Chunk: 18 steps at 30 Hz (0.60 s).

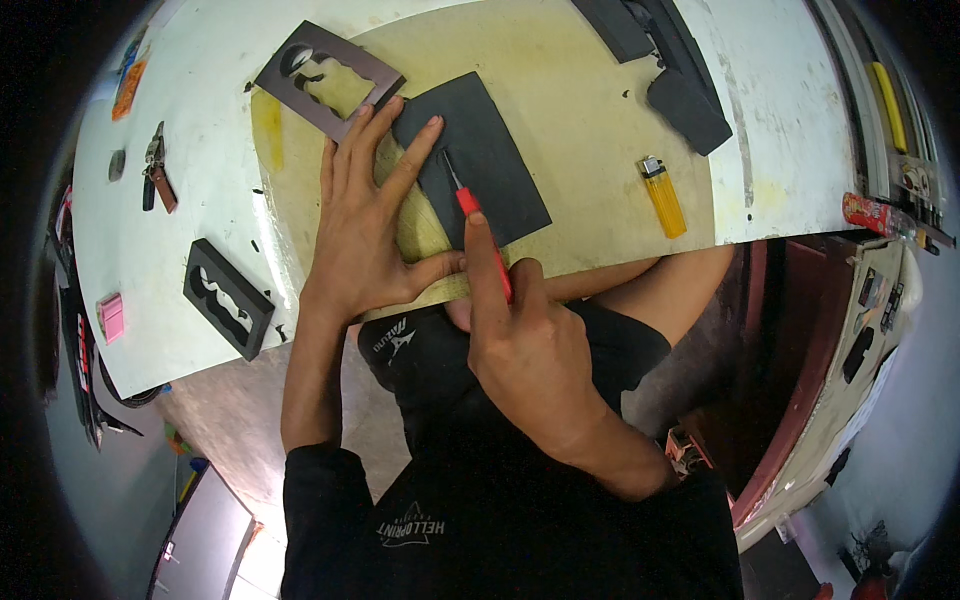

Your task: The person uses a red utility knife to cut a rectangular piece of dark gray foam on a white table. They score the foam, remove a rectangular section, and refine the edges of the cutout.

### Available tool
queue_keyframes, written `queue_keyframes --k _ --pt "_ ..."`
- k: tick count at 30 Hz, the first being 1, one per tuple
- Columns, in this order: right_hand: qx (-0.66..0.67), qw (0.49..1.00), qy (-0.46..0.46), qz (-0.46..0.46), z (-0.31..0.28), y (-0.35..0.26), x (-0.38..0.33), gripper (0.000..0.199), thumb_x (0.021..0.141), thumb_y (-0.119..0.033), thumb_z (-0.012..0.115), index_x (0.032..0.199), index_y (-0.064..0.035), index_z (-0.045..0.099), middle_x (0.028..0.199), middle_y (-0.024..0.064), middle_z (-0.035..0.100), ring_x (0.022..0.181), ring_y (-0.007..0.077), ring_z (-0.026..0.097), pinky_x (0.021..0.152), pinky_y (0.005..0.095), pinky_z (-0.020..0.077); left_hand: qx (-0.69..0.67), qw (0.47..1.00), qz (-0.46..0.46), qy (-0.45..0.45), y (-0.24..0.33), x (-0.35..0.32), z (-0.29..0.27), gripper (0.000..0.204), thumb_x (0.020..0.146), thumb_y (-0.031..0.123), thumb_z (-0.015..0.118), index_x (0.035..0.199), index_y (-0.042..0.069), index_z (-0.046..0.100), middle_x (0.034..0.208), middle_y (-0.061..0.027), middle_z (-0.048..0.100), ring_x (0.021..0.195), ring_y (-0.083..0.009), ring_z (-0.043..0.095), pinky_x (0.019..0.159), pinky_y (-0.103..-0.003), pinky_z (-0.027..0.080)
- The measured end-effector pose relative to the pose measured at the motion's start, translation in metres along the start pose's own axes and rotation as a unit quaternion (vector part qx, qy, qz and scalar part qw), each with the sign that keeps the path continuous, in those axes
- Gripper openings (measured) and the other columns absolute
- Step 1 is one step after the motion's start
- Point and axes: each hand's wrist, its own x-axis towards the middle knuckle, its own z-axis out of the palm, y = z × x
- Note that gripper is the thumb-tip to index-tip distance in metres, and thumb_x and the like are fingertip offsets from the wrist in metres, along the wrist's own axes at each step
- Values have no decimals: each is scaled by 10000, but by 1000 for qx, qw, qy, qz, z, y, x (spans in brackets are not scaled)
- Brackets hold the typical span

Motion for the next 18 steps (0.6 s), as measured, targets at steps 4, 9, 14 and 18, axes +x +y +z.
queue_keyframes --k 4,9,14,18 --pt "9 999 -30 19 -10 -3 -5 612 918 20 646 1504 0 468 847 219 604 652 385 649 568 467 534 4 1000 6 5 -1 0 1 1157 586 662 871 1584 264 440 1656 -165 297 1547 -428 219 1232 -664 151" --pt "39 998 -39 31 -21 0 -19 601 934 20 642 1508 -17 468 893 241 635 674 396 663 582 484 525 9 1000 9 6 -1 0 3 1163 600 728 845 1582 254 442 1653 -173 298 1546 -428 219 1229 -665 148" --pt "25 996 -68 49 -36 -5 -28 595 932 20 649 1500 -22 476 862 232 644 665 398 660 585 478 519 11 999 20 24 -3 -1 5 1172 603 756 831 1582 242 442 1648 -182 304 1542 -431 228 1225 -659 149" --pt "0 993 -101 65 -48 -10 -32 581 927 17 652 1484 -15 490 856 219 651 683 397 664 605 476 522 6 999 28 33 -2 -1 5 1169 606 755 832 1580 237 447 1641 -188 316 1536 -434 239 1221 -656 153"
